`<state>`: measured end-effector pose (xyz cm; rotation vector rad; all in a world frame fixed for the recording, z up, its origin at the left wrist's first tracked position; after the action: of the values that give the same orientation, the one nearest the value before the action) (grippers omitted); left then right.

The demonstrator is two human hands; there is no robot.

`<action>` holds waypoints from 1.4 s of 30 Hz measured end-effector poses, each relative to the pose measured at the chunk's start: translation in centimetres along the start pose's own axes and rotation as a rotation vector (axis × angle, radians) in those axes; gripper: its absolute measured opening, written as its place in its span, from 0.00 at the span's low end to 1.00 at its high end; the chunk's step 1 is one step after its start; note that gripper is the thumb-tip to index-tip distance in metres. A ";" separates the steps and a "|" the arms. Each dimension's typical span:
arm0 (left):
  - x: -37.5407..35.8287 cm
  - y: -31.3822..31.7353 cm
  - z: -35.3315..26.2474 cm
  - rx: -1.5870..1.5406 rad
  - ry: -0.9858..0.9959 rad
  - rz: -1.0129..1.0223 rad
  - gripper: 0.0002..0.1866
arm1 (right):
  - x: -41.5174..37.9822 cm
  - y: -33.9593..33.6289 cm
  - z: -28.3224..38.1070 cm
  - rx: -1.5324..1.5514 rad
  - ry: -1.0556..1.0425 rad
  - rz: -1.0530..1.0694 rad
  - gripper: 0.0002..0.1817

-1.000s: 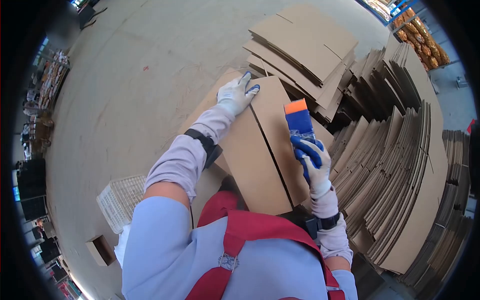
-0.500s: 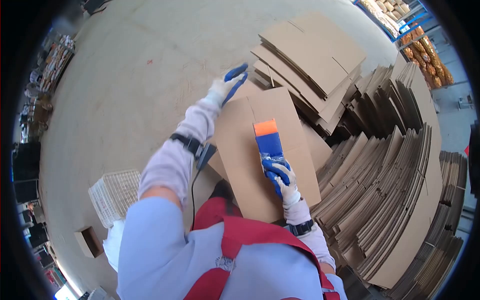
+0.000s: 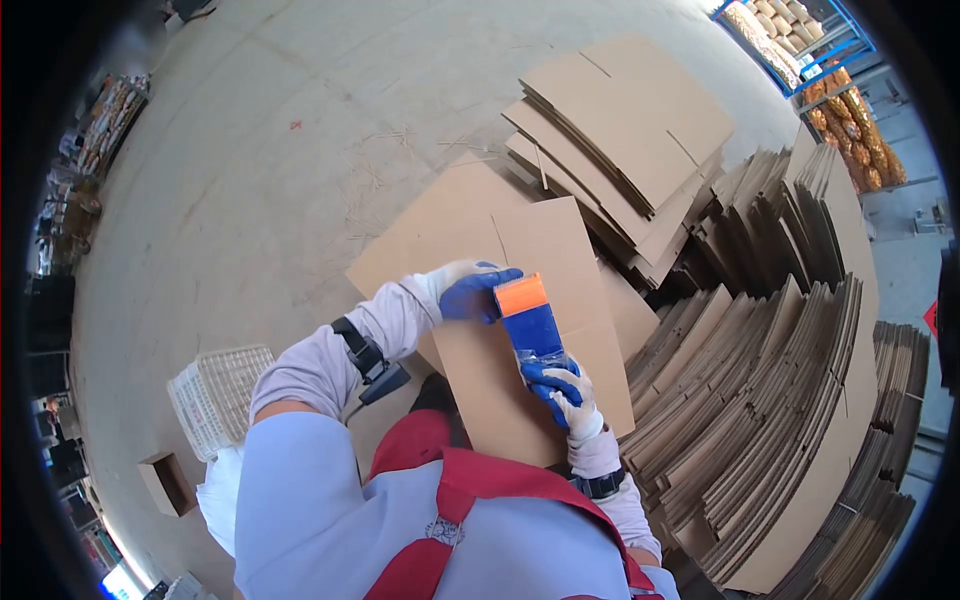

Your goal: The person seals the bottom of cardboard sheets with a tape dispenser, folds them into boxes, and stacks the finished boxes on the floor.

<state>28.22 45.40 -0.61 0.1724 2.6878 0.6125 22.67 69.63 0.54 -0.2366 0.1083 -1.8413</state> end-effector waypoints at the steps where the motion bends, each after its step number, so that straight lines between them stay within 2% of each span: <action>1: 0.0 0.0 0.2 -0.067 0.054 0.007 0.23 | 0.1 -0.1 -0.1 0.004 0.014 -0.001 0.16; 2: 0.1 -0.1 0.1 -0.133 0.110 0.013 0.22 | 0.6 -0.1 0.3 0.005 0.026 -0.001 0.17; 3: 0.4 -1.2 -0.2 -0.037 0.091 -0.065 0.20 | 1.1 -0.1 0.7 0.007 0.027 -0.001 0.17; 5: 1.6 -5.3 -2.1 0.607 0.088 -0.395 0.17 | 2.4 -0.2 1.9 0.014 0.085 -0.057 0.18; 6: 1.7 -6.1 -4.5 0.772 0.118 -0.500 0.15 | 3.2 -0.2 2.8 0.012 0.090 -0.057 0.18; 7: 2.3 -8.0 -6.5 1.046 0.005 -0.703 0.15 | 3.9 -0.2 3.4 0.042 0.136 -0.084 0.19; 9: 3.1 -11.8 -10.5 1.143 -0.175 -0.782 0.18 | 4.5 -0.4 3.6 0.069 0.225 -0.138 0.20; 10: 3.9 -12.7 -10.3 1.143 -0.173 -0.778 0.18 | 4.9 -0.4 3.7 0.067 0.226 -0.141 0.20; 12: 6.9 -14.6 -6.1 1.239 -0.477 -0.521 0.20 | 5.5 -0.3 4.3 -0.098 0.154 -0.159 0.19; 14: 9.3 -16.4 -1.2 1.299 -0.430 -0.455 0.22 | 5.2 -0.2 4.0 -0.074 0.216 -0.152 0.19; 16: 9.9 -17.5 0.1 1.244 -0.511 -0.304 0.24 | 5.1 0.0 4.3 0.049 0.304 -0.149 0.19; 18: 9.7 -17.1 -1.1 1.302 -0.528 -0.310 0.25 | 4.9 0.1 3.7 -0.078 0.199 -0.161 0.19; 20: 9.7 -16.7 -4.2 1.417 -0.568 -0.342 0.26 | 4.7 0.3 2.8 0.070 0.196 -0.185 0.15; 23: 8.4 -15.0 -5.0 1.550 -0.698 -0.356 0.29 | 4.7 -0.3 1.8 0.095 0.143 -0.175 0.17; 25: 8.7 -11.9 -7.7 1.342 -0.267 -0.525 0.31 | 4.8 -0.4 0.5 0.125 0.136 -0.153 0.17; 26: 8.3 -8.2 -7.6 1.302 -0.195 -0.649 0.35 | 4.8 -0.4 1.2 0.074 0.106 -0.197 0.17; 28: 7.9 -3.4 -4.6 1.336 -0.209 -0.680 0.35 | 2.1 -0.3 3.1 0.053 0.131 -0.256 0.16; 30: 7.6 -1.3 -4.3 1.382 -0.251 -0.721 0.36 | -1.7 -0.4 4.0 -0.050 0.143 -0.218 0.15; 31: 7.3 -1.0 -4.4 1.403 -0.294 -0.704 0.36 | -7.3 0.0 3.4 0.305 0.297 -0.142 0.15; 32: 7.3 -1.3 -3.9 1.421 -0.280 -0.732 0.36 | -12.5 -0.5 4.2 0.079 0.059 -0.161 0.15; 33: 7.9 -1.9 -4.1 1.447 -0.241 -0.772 0.36 | -18.6 -0.8 2.3 0.115 0.187 -0.101 0.18; 34: 8.4 -2.7 -4.2 1.484 -0.232 -0.796 0.37 | -23.6 -0.7 3.0 0.262 0.268 -0.134 0.20; 35: 8.5 -3.2 -3.7 1.525 -0.234 -0.815 0.37 | -27.5 -0.6 4.6 0.129 0.369 -0.141 0.19; 37: 9.0 -3.2 -4.0 1.529 -0.231 -0.837 0.37 | -36.2 1.6 4.0 0.297 0.632 -0.253 0.17; 38: 8.3 -3.0 -4.0 1.522 -0.260 -0.891 0.38 | -37.4 2.0 2.9 0.299 0.628 -0.253 0.17; 39: 8.3 -2.5 -3.3 1.541 -0.259 -0.888 0.38 | -38.1 2.7 1.9 0.088 0.574 -0.212 0.16; 40: 8.5 -1.8 -2.6 1.638 -0.114 -0.983 0.37 | -38.5 3.3 1.0 -0.128 0.509 -0.179 0.16; 41: 8.4 -1.0 -2.3 1.724 0.043 -1.087 0.37 | -36.4 3.2 0.5 -0.140 0.572 -0.205 0.16; 42: 7.9 3.8 -0.1 1.835 0.042 -1.133 0.37 | -35.3 3.4 -1.6 -0.124 0.528 -0.258 0.16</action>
<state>21.03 50.36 -1.53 -0.8024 1.8810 -2.0366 34.81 102.46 -5.44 0.1642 0.5825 -2.1189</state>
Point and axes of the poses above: each hand's wrist, its own x-axis towards the middle knuckle, its own y-axis out of the palm, z = x × y, the point moved 4 cm from there along x, towards the middle knuckle, and after that the axes turned 7 degrees about z, right-handed, at the moved point
